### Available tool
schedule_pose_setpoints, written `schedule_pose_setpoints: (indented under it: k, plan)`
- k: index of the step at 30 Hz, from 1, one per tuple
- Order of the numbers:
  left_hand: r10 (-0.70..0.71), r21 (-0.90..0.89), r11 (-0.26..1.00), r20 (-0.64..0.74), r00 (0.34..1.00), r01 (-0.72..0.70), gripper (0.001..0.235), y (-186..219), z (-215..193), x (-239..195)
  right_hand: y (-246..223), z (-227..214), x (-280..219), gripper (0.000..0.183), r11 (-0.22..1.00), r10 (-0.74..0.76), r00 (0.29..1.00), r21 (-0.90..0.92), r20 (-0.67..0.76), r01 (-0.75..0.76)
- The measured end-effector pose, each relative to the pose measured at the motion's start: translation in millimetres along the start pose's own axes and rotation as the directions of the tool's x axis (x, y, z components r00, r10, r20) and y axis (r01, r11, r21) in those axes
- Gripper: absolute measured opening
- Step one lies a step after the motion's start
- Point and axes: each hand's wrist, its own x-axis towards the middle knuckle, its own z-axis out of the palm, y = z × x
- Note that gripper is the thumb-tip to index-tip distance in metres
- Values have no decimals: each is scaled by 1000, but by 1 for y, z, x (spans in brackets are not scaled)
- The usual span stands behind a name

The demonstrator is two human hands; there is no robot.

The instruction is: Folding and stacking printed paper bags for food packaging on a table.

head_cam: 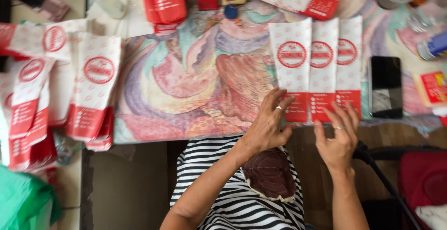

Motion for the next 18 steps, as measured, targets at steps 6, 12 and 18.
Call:
schedule_pose_setpoints:
  k: [6, 12, 18]
  plan:
    - [151, 489, 872, -236, 960, -17, 42, -66, -149, -29, -13, -15, 3, 24, 997, -79, 997, -26, -17, 79]
    - [-448, 669, 249, -562, 696, 700, 89, -65, -331, -87, -5, -10, -1, 19, 995, -102, 994, 9, -39, 103]
    - [-385, 791, 96, -531, 755, 605, 72, -112, -334, -133, -39, 9, 28, 19, 988, -144, 989, 57, -22, 145]
